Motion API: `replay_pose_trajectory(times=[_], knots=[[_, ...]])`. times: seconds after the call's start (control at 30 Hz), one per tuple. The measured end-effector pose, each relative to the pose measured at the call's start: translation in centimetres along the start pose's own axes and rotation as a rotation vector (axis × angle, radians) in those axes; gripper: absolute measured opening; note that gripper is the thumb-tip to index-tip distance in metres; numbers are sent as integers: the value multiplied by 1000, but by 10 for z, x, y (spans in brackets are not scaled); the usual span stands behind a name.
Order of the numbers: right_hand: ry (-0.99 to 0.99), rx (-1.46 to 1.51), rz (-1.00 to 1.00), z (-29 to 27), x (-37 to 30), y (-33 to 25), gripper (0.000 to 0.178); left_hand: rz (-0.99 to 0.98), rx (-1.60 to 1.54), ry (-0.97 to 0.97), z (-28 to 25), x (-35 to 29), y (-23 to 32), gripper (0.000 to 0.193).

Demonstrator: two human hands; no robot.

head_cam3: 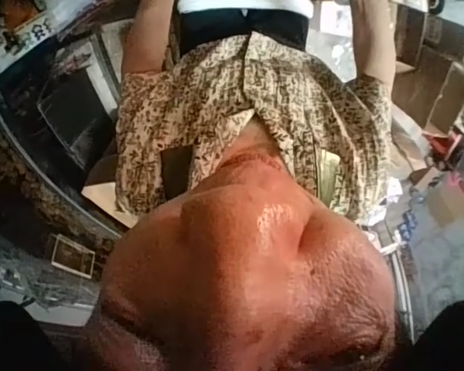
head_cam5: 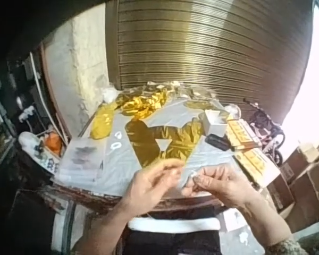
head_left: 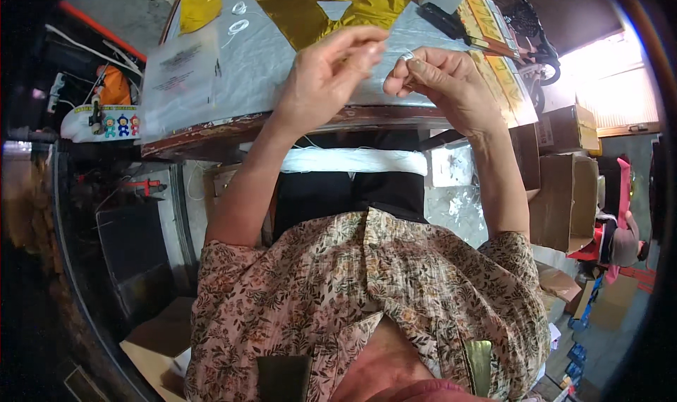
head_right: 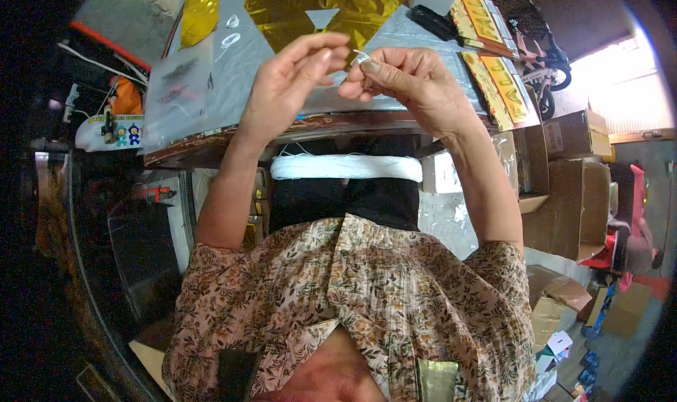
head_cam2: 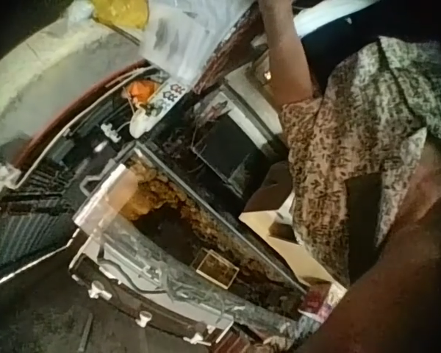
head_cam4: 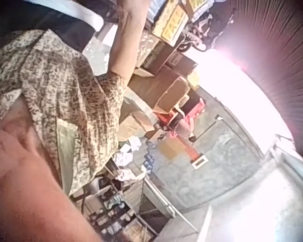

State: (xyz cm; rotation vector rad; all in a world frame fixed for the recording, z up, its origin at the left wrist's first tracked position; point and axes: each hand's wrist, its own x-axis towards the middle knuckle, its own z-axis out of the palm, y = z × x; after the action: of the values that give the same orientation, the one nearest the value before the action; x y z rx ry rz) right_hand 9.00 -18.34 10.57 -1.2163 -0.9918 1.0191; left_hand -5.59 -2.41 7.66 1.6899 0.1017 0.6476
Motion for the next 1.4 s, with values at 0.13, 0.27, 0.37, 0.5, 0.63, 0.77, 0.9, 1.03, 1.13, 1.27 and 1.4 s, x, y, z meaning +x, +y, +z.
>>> replay_pose_trajectory(times=[0.13,0.27,0.37,0.5,0.63,0.77,0.9,1.03,1.13,1.27,1.4], knots=[[2,-177,70,6,0,-4,33,189,59,-199,-1,1,12,29],[1,-94,227,13,-8,-13,32,97,4,-253,-9,-7,18,22],[-63,-30,251,17,-10,-11,26,-69,-123,-316,-21,-11,23,17],[-91,-64,283,21,-7,-11,27,-36,-18,-446,-30,-8,26,15],[-116,-44,291,24,-2,-6,24,98,67,-469,-35,-7,12,16],[-116,-31,379,25,2,-1,23,68,118,-527,-41,-5,8,18],[159,99,262,8,4,15,30,39,224,-642,-50,-7,-9,15],[500,-374,-42,-20,-5,41,35,-175,195,-219,-101,23,-20,12],[576,-739,-174,-34,-25,85,33,-209,334,163,-166,80,-64,25],[649,-1066,-325,-28,-19,111,28,-279,282,365,-264,141,-159,20],[671,-1087,-313,-31,-24,116,28,-583,788,181,-287,171,-176,35]])
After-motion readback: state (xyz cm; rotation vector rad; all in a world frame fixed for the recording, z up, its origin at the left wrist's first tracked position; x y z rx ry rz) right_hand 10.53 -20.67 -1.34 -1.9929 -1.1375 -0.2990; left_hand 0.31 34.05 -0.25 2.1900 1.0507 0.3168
